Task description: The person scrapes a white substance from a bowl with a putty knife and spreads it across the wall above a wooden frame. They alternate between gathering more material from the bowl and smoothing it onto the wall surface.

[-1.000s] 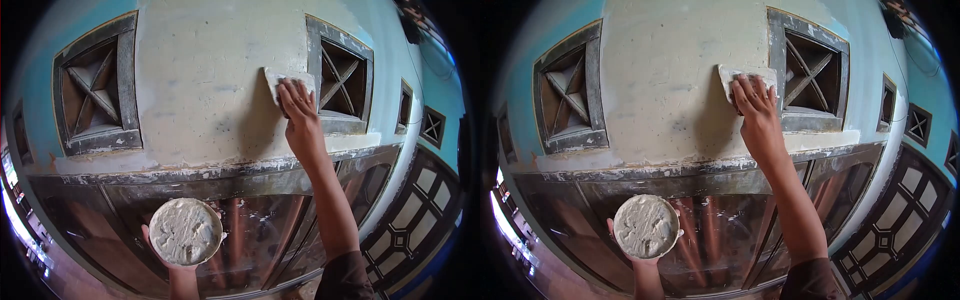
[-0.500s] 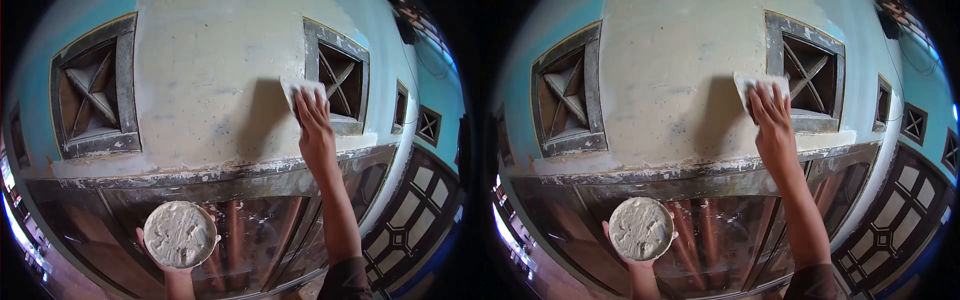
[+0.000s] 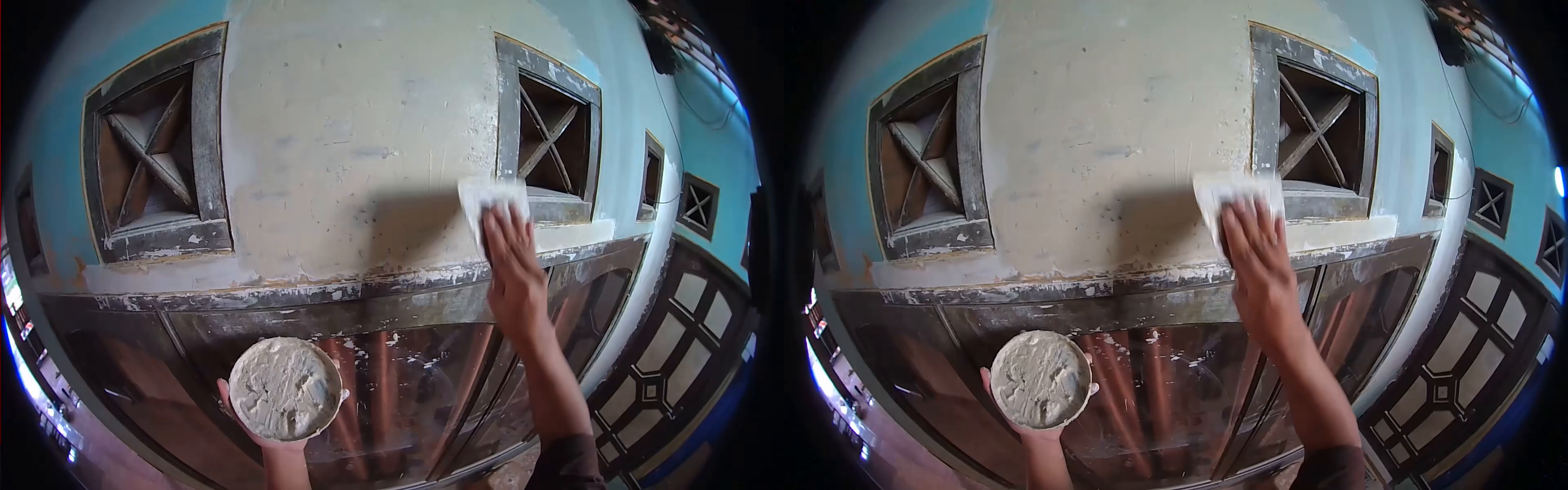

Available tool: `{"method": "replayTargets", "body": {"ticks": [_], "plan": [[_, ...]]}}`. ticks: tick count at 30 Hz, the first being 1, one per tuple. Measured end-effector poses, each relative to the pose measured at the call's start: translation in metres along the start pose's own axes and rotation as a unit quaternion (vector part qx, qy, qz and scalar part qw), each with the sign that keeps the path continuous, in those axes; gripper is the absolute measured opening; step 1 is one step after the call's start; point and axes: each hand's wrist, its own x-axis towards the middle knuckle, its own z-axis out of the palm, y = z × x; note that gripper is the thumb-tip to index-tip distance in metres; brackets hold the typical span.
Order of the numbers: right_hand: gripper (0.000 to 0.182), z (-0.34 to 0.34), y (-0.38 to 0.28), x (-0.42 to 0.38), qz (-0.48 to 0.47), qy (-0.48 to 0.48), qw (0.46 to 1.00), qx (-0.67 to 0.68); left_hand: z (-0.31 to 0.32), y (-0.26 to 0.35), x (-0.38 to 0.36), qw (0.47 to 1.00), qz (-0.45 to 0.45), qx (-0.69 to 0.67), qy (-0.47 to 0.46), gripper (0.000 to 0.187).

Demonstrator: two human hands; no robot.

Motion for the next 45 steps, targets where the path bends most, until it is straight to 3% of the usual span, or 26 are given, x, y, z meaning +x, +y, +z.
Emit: {"method": "replayTargets", "body": {"ticks": [4, 8, 10, 11, 14, 17, 21, 24, 27, 30, 33, 38, 40, 43, 45], "plan": [[0.063, 0.026, 0.021, 0.077, -0.025, 0.049, 0.998, -0.019, 0.014, -0.004, -0.002, 0.995, -0.042, 0.048, -0.073, 0.096], [0.066, 0.063, 0.016, 0.032, -0.023, 0.0, 1.0, 0.005, 0.022, 0.002, -0.006, 0.987, -0.078, -0.005, -0.137, 0.094], [0.073, 0.065, 0.002, -0.016, -0.019, -0.058, 0.998, 0.023, 0.011, 0.013, -0.009, 0.989, -0.036, 0.056, -0.132, 0.092], [0.071, 0.063, -0.006, -0.039, -0.012, -0.096, 0.995, 0.019, -0.005, 0.017, -0.009, 1.0, 0.022, -0.006, 0.018, 0.092], [0.065, 0.031, -0.028, -0.06, -0.013, -0.136, 0.99, 0.037, -0.008, 0.031, -0.015, 0.999, 0.021, 0.032, -0.007, 0.094], [0.072, 0.005, -0.023, -0.012, -0.042, -0.008, 0.998, 0.035, -0.006, 0.032, -0.01, 0.998, 0.019, 0.048, -0.028, 0.094], [0.064, 0.022, 0.001, 0.087, -0.038, 0.042, 0.998, -0.003, 0.002, 0.016, -0.009, 0.998, 0.0, 0.053, -0.04, 0.093], [0.06, 0.055, 0.007, 0.078, -0.033, 0.019, 0.998, -0.043, -0.003, 0.014, -0.008, 0.998, 0.005, 0.052, -0.041, 0.093], [0.071, 0.063, -0.013, 0.007, -0.033, -0.066, 0.997, -0.009, -0.012, 0.024, -0.013, 0.998, 0.011, 0.052, -0.034, 0.094], [0.071, 0.059, -0.035, -0.053, -0.054, -0.137, 0.989, 0.014, -0.016, 0.038, -0.02, 0.999, 0.023, 0.032, -0.035, 0.093], [0.073, 0.027, -0.045, -0.039, -0.05, -0.093, 0.994, 0.027, 0.001, 0.041, -0.022, 0.997, 0.018, 0.047, -0.062, 0.089], [0.072, 0.026, -0.02, 0.094, -0.045, 0.042, 0.998, -0.031, 0.011, 0.039, -0.025, 0.995, 0.025, 0.068, -0.062, 0.086], [0.07, 0.045, -0.01, 0.108, -0.046, 0.024, 0.996, -0.074, 0.012, 0.039, -0.025, 0.996, 0.03, 0.061, -0.059, 0.086], [0.07, 0.073, -0.021, 0.06, -0.055, -0.023, 0.997, -0.05, 0.012, 0.038, -0.026, 0.997, 0.04, 0.044, -0.054, 0.085], [0.073, 0.069, -0.044, 0.003, -0.048, -0.142, 0.988, -0.04, -0.002, 0.044, -0.025, 0.996, 0.039, 0.046, -0.059, 0.088]]}}
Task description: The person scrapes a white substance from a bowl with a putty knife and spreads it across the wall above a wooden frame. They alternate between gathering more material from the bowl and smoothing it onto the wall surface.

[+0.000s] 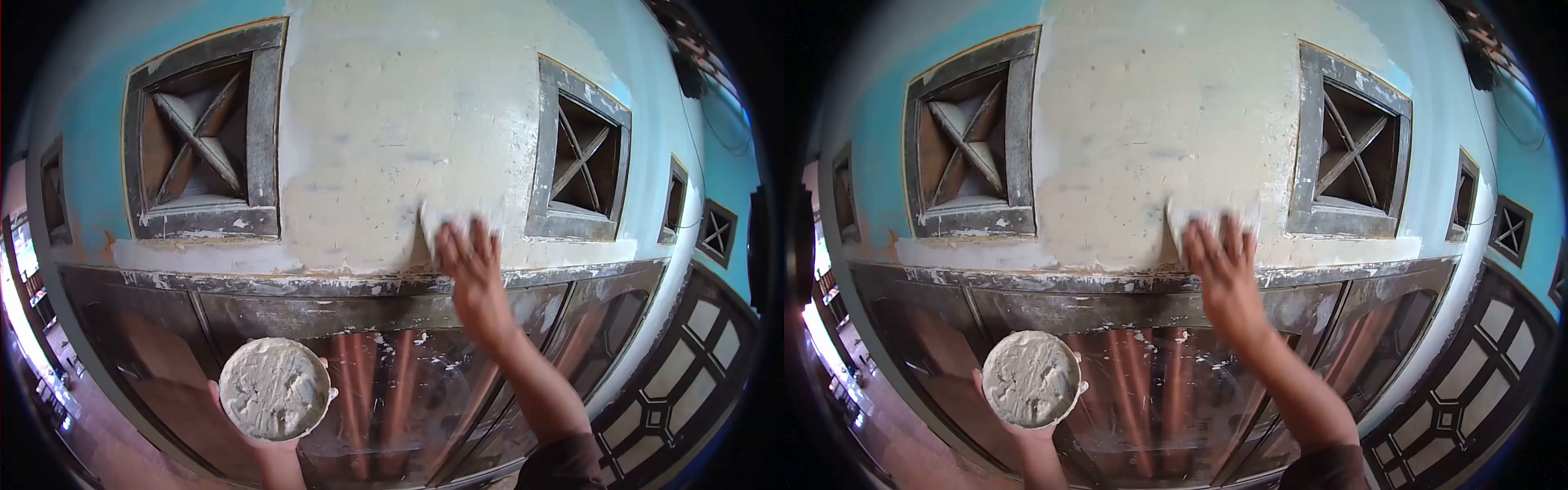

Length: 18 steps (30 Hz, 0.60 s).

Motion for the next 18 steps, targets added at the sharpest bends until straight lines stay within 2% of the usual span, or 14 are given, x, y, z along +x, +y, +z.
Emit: {"method": "replayTargets", "body": {"ticks": [3, 5, 7, 9, 11, 12, 14, 16, 18], "plan": [[0.066, -0.003, -0.033, -0.055, -0.024, -0.056, 0.997, 0.042, -0.011, 0.007, -0.003, 0.999, 0.025, 0.018, 0.022, 0.091], [0.063, -0.029, -0.036, -0.053, -0.022, -0.029, 0.997, 0.072, 0.002, 0.012, -0.001, 0.999, 0.029, 0.021, 0.022, 0.087], [0.063, -0.054, -0.027, -0.015, -0.036, 0.052, 0.997, 0.035, 0.005, 0.012, 0.002, 0.999, 0.026, 0.021, 0.014, 0.087], [0.064, -0.071, -0.009, 0.045, -0.004, 0.129, 0.991, 0.022, 0.007, 0.008, 0.002, 1.0, 0.019, 0.021, 0.011, 0.087], [0.064, -0.063, 0.017, 0.091, 0.002, 0.186, 0.983, 0.007, 0.007, 0.003, 0.004, 1.0, 0.023, -0.004, 0.011, 0.087], [0.064, -0.052, 0.022, 0.092, 0.002, 0.185, 0.983, 0.005, 0.001, 0.003, 0.006, 1.0, 0.01, 0.02, 0.007, 0.093], [0.063, -0.026, 0.031, 0.092, -0.008, 0.157, 0.987, -0.02, -0.002, 0.0, 0.003, 1.0, 0.011, 0.02, 0.018, 0.092], [0.068, -0.004, 0.01, 0.051, -0.016, 0.098, 0.995, -0.01, 0.002, 0.0, 0.002, 0.999, 0.013, 0.019, 0.03, 0.092], [0.07, 0.007, -0.018, 0.001, -0.022, -0.013, 1.0, -0.007, 0.01, 0.002, 0.002, 0.999, 0.0, -0.024, -0.039, 0.091]]}}
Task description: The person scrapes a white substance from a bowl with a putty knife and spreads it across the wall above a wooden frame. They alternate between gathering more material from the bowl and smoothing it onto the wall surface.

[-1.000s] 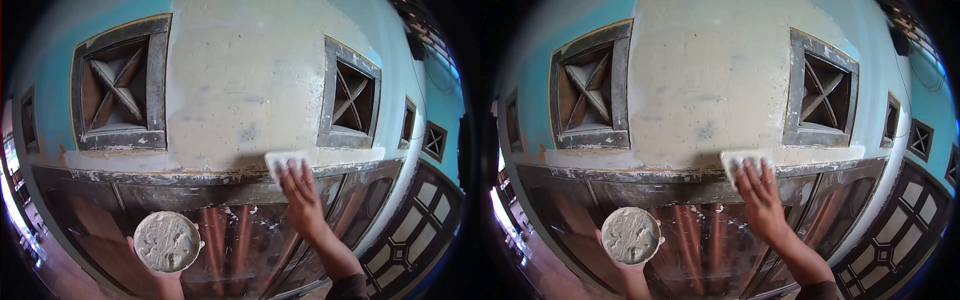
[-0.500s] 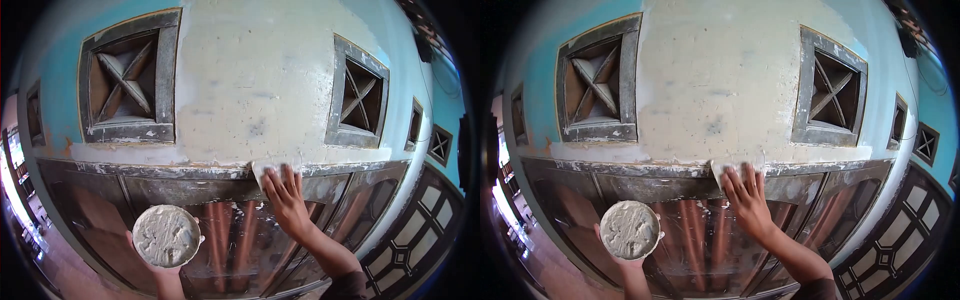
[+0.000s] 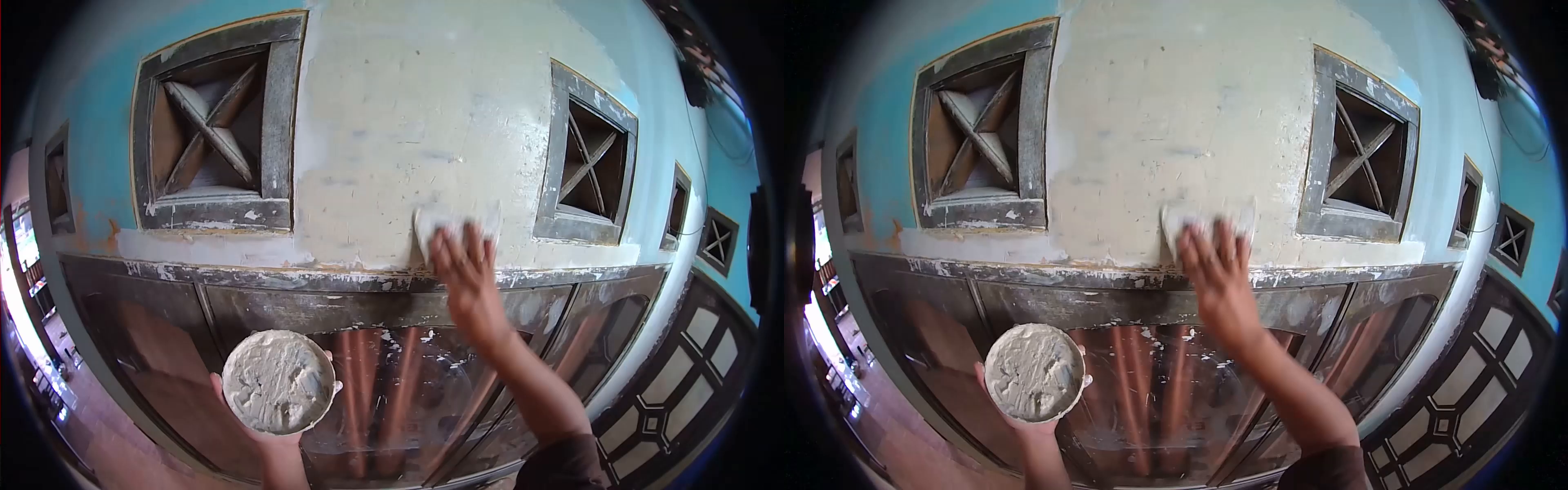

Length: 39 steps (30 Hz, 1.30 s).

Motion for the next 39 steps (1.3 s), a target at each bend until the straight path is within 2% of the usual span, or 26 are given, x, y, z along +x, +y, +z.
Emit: {"method": "replayTargets", "body": {"ticks": [1, 4, 6, 7, 8, 10, 11, 14, 16, 17, 19, 20, 21, 23, 27, 28, 29, 31, 33, 35, 36, 38, 39], "plan": [[0.073, 0.012, -0.011, -0.022, -0.016, -0.003, 1.0, -0.008, 0.004, 0.001, -0.002, 1.0, 0.001, -0.002, 0.003, 0.091], [0.076, -0.011, -0.024, -0.04, -0.019, -0.025, 0.998, 0.046, 0.005, 0.005, -0.002, 1.0, -0.007, 0.006, -0.017, 0.086], [0.078, -0.04, -0.014, -0.02, 0.007, 0.02, 0.999, 0.047, -0.006, 0.003, -0.003, 0.997, 0.036, 0.006, 0.067, 0.091], [0.076, -0.07, -0.013, 0.006, 0.035, 0.058, 0.996, 0.05, -0.007, 0.001, -0.001, 0.997, 0.034, 0.007, 0.069, 0.091], [0.076, -0.074, 0.001, 0.03, 0.034, 0.128, 0.991, 0.033, -0.006, -0.001, 0.002, 0.996, 0.039, 0.0, 0.084, 0.092], [0.069, -0.074, 0.034, 0.079, 0.019, 0.21, 0.978, 0.005, -0.003, -0.004, 0.004, 0.994, 0.038, -0.005, 0.1, 0.092], [0.066, -0.074, 0.043, 0.095, 0.017, 0.219, 0.976, 0.008, -0.002, -0.005, 0.004, 0.994, 0.039, -0.006, 0.1, 0.092], [0.068, -0.044, 0.055, 0.092, 0.025, 0.157, 0.987, -0.028, -0.002, -0.001, 0.001, 0.997, 0.031, 0.004, 0.076, 0.092], [0.07, -0.016, 0.039, 0.052, 0.0, 0.116, 0.993, -0.016, 0.001, 0.003, -0.001, 0.998, 0.029, 0.029, 0.045, 0.091], [0.069, -0.01, 0.026, 0.026, -0.012, 0.065, 0.998, -0.017, 0.004, 0.005, -0.002, 0.998, 0.03, 0.027, 0.043, 0.091], [0.068, 0.0, 0.002, -0.027, -0.014, -0.003, 1.0, 0.016, 0.012, 0.01, -0.003, 0.99, 0.05, -0.076, 0.105, 0.091], [0.067, 0.006, -0.004, -0.05, -0.025, 0.019, 0.999, 0.042, 0.01, 0.013, -0.002, 0.983, 0.06, -0.063, 0.162, 0.092], [0.064, -0.005, -0.01, -0.064, -0.023, -0.022, 0.998, 0.047, 0.008, 0.015, -0.005, 0.982, 0.062, -0.064, 0.164, 0.092], [0.061, -0.025, -0.007, -0.069, -0.021, -0.01, 0.997, 0.071, 0.006, 0.017, -0.003, 0.999, 0.012, 0.017, -0.042, 0.093], [0.061, -0.076, 0.045, 0.016, 0.033, 0.153, 0.988, -0.011, 0.002, 0.011, 0.004, 0.998, -0.005, 0.043, -0.039, 0.093], [0.062, -0.076, 0.065, 0.038, 0.032, 0.176, 0.984, -0.016, -0.001, 0.007, 0.002, 0.999, 0.017, 0.035, 0.007, 0.094], [0.062, -0.071, 0.083, 0.055, 0.03, 0.203, 0.979, -0.023, 0.001, 0.004, 0.002, 0.999, 0.013, 0.035, 0.005, 0.094], [0.064, -0.057, 0.099, 0.063, 0.036, 0.161, 0.986, -0.031, 0.004, -0.002, 0.003, 0.997, 0.027, 0.023, 0.07, 0.095], [0.066, -0.035, 0.093, 0.039, 0.028, 0.146, 0.989, -0.018, 0.007, -0.005, 0.006, 0.999, 0.011, 0.023, 0.041, 0.096], [0.07, -0.022, 0.072, -0.009, 0.029, 0.088, 0.996, 0.004, 0.012, -0.007, 0.008, 0.984, 0.048, -0.071, 0.157, 0.096], [0.069, -0.01, 0.065, -0.035, 0.022, 0.058, 0.998, -0.021, 0.01, -0.007, 0.007, 0.984, 0.049, -0.074, 0.157, 0.096], [0.061, -0.001, 0.047, -0.077, 0.02, 0.05, 0.998, 0.014, 0.005, -0.003, 0.005, 1.0, -0.009, 0.022, -0.004, 0.095], [0.055, -0.006, 0.042, -0.09, 0.025, 0.029, 0.999, 0.022, 0.005, -0.003, 0.004, 1.0, -0.009, 0.022, -0.003, 0.095]]}}
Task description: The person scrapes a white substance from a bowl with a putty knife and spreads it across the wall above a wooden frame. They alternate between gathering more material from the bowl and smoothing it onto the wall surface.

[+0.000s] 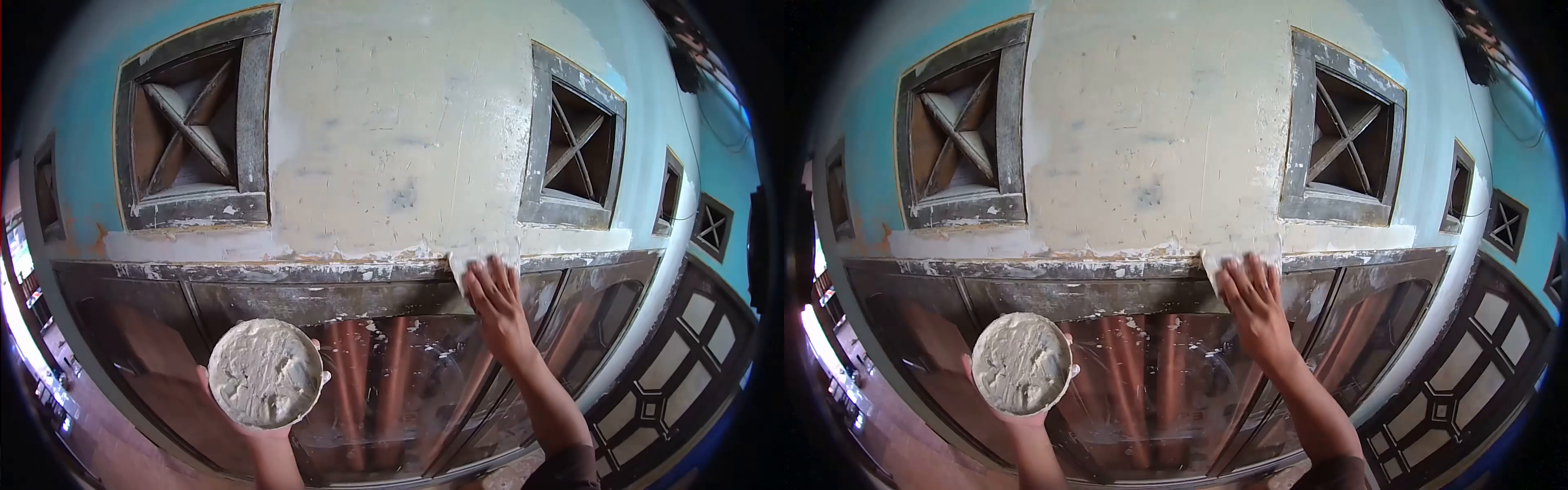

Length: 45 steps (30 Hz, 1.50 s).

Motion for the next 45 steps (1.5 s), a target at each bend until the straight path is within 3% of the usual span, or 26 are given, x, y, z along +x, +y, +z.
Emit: {"method": "replayTargets", "body": {"ticks": [3, 4, 5, 10, 14, 19, 22, 25, 30, 35, 38, 41, 42, 44, 45], "plan": [[0.054, -0.039, 0.0, -0.001, 0.021, -0.026, 0.999, 0.01, 0.001, -0.001, 0.003, 1.0, -0.007, -0.018, -0.002, 0.094], [0.056, -0.05, 0.004, 0.011, 0.023, -0.018, 1.0, -0.01, -0.002, -0.004, 0.004, 0.998, 0.009, -0.033, 0.043, 0.093], [0.065, -0.057, 0.008, 0.032, 0.022, 0.058, 0.998, 0.019, -0.003, -0.007, 0.006, 0.995, 0.023, -0.048, 0.089, 0.093], [0.063, -0.076, 0.062, 0.136, 0.006, 0.181, 0.983, -0.031, 0.013, -0.024, 0.015, 0.998, -0.007, -0.041, 0.051, 0.092], [0.062, -0.041, 0.077, 0.137, 0.011, 0.145, 0.988, -0.046, 0.025, -0.028, 0.015, 0.999, -0.013, -0.02, 0.049, 0.088], [0.074, 0.001, 0.042, 0.035, 0.038, 0.047, 0.998, 0.008, 0.022, -0.024, 0.017, 0.998, 0.006, -0.016, 0.053, 0.086], [0.072, -0.001, 0.024, -0.011, 0.04, -0.009, 0.999, 0.032, 0.022, -0.027, 0.017, 0.998, 0.003, -0.012, 0.065, 0.085], [0.07, -0.036, 0.017, -0.006, 0.046, 0.019, 0.998, 0.031, 0.033, -0.038, 0.022, 0.997, 0.009, -0.016, 0.074, 0.085], [0.065, -0.069, 0.057, 0.103, 0.047, 0.147, 0.988, -0.016, 0.043, -0.06, 0.028, 0.996, 0.011, -0.04, 0.078, 0.085], [0.063, -0.032, 0.079, 0.112, 0.022, 0.107, 0.994, -0.002, 0.042, -0.071, 0.03, 0.996, 0.023, -0.035, 0.083, 0.083], [0.062, -0.017, 0.059, 0.055, 0.024, 0.033, 0.999, 0.026, 0.041, -0.072, 0.029, 0.998, 0.031, -0.006, 0.045, 0.083], [0.068, -0.027, 0.041, 0.012, 0.03, -0.035, 0.997, 0.057, 0.056, -0.072, 0.029, 0.994, -0.001, -0.04, -0.104, 0.085], [0.068, -0.036, 0.04, 0.016, 0.027, -0.035, 0.997, 0.06, 0.051, -0.072, 0.028, 0.994, 0.003, -0.039, -0.103, 0.085], [0.067, -0.057, 0.038, 0.027, 0.009, 0.022, 0.998, 0.056, 0.036, -0.07, 0.023, 0.998, 0.037, 0.005, 0.059, 0.089], [0.066, -0.066, 0.043, 0.049, 0.004, 0.044, 0.998, 0.049, 0.035, -0.07, 0.022, 0.997, 0.039, 0.007, 0.062, 0.089]]}}
